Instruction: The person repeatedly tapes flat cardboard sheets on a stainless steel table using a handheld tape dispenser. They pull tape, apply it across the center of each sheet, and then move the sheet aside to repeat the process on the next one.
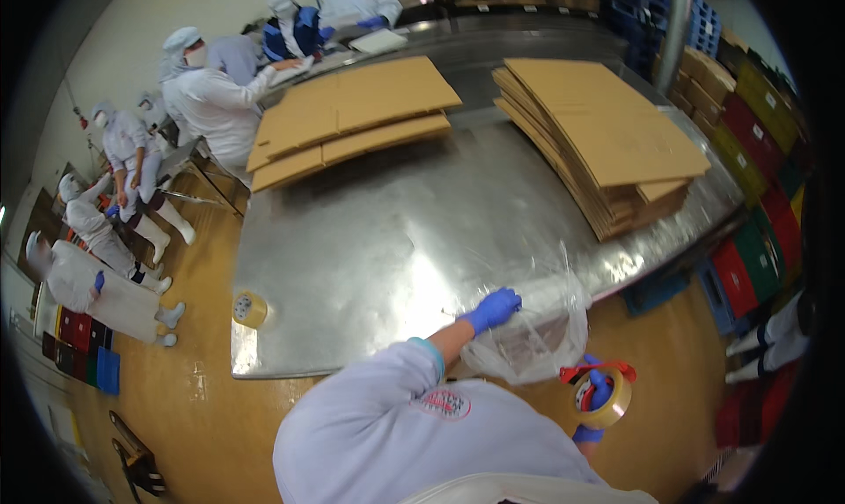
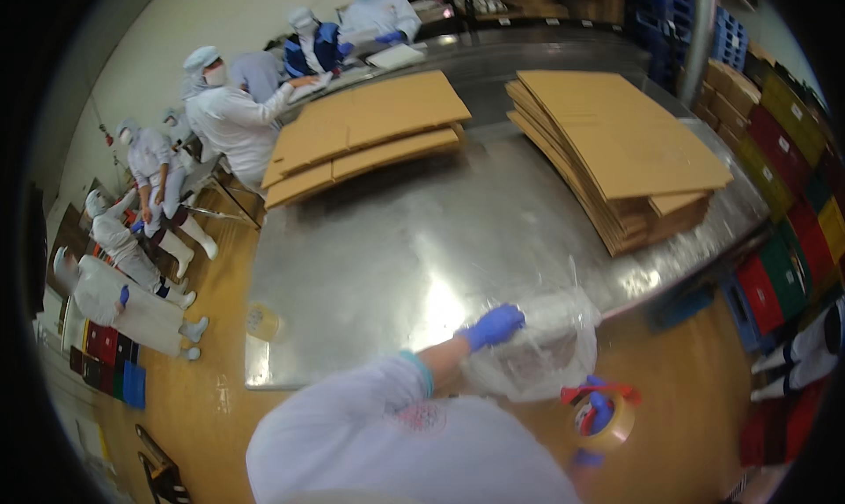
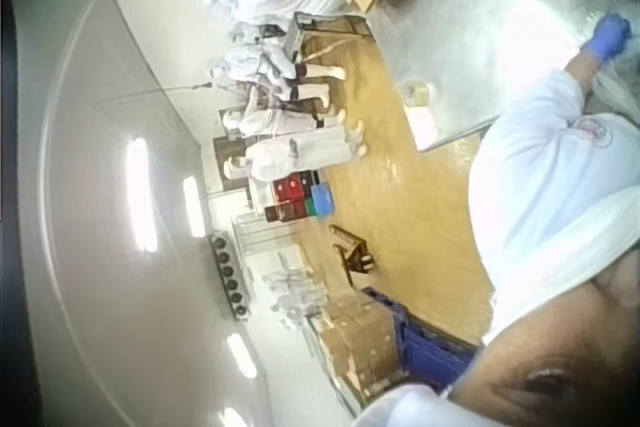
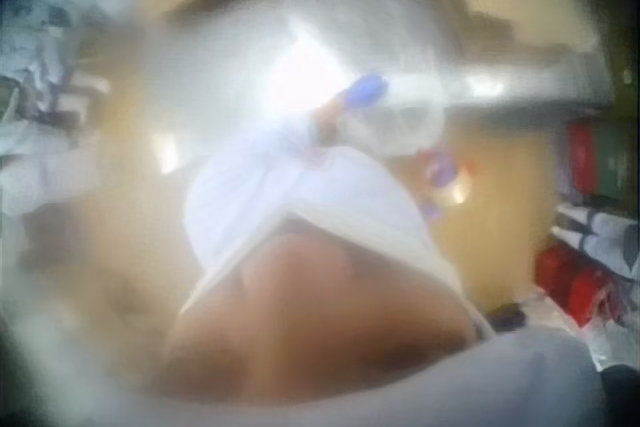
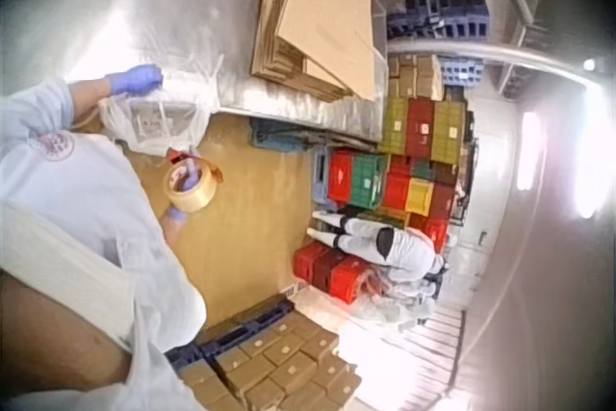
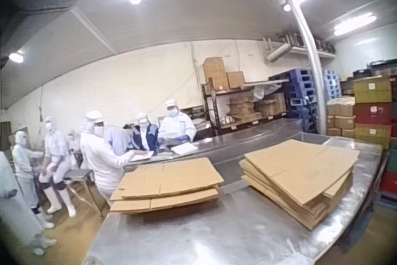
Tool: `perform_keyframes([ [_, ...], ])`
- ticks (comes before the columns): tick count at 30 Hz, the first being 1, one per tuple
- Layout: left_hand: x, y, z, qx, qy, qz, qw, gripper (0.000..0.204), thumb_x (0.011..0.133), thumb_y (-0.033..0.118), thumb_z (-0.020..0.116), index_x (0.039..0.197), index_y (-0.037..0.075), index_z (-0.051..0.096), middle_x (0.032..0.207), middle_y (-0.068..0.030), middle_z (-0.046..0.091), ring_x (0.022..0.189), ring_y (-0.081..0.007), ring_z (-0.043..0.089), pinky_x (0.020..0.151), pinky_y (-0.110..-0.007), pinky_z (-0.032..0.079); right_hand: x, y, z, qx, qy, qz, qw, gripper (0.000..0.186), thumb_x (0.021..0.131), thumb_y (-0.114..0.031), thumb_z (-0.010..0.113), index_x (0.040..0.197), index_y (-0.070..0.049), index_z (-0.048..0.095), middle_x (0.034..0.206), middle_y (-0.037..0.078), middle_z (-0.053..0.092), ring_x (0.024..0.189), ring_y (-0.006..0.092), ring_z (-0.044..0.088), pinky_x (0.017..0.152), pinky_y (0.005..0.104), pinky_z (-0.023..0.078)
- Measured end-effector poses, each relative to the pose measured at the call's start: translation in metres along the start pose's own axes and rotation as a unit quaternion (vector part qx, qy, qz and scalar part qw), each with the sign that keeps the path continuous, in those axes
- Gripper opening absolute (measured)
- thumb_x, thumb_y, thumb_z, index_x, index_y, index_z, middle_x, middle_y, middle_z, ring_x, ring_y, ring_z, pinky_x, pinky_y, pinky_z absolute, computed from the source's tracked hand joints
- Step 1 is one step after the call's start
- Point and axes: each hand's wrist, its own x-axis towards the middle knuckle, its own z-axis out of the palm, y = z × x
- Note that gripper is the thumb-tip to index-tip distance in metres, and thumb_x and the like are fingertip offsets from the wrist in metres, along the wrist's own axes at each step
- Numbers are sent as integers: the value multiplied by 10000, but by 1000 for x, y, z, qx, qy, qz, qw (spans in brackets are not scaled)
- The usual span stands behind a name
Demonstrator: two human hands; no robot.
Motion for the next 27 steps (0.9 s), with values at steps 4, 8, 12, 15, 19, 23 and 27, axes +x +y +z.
perform_keyframes([
  [4,-18,20,-35,-307,192,-241,900,123,834,153,504,874,88,600,805,-98,574,665,-201,542,637,-304,449,30,-23,51,-75,-72,-66,992,135,758,-98,551,859,-8,555,922,99,583,836,185,559,739,315,453],
  [8,-66,-1,-79,-599,364,-327,634,179,881,189,488,1004,71,544,751,-5,506,589,-85,461,570,-233,442,113,-15,97,117,-193,111,968,110,746,-128,583,778,-26,555,695,90,568,589,196,566,526,304,468],
  [12,-116,13,-155,-644,519,-250,504,165,878,120,497,1022,40,513,722,7,463,581,-73,444,560,-218,405,184,7,160,-73,-213,-4,974,124,700,-172,617,750,-72,564,671,91,580,641,244,588,570,322,472],
  [15,-149,26,-195,-603,598,-191,492,112,877,88,501,978,43,523,747,11,477,597,-50,450,561,-191,395,198,-10,226,-525,-178,-205,807,200,643,-194,656,750,-48,572,792,138,625,761,290,611,672,359,483],
  [19,-176,50,-238,-583,639,-154,477,106,876,86,505,972,46,528,774,1,488,621,-51,464,574,-181,409,226,49,299,-645,-216,-181,711,293,590,-191,703,848,-101,598,864,120,619,827,299,591,752,393,430],
  [23,-202,43,-252,-546,641,-155,516,144,885,75,470,1020,53,517,830,-13,494,665,-76,475,627,-223,438,233,83,340,-660,-191,-192,701,192,656,-162,648,842,-121,625,860,99,629,829,269,604,720,372,431],
  [27,-221,23,-261,-555,650,-149,498,141,891,90,462,1009,50,529,809,-9,502,634,-87,485,633,-240,443,240,96,375,-693,-176,-166,679,124,730,-181,591,834,-156,653,854,66,642,826,227,618,677,346,437],
])
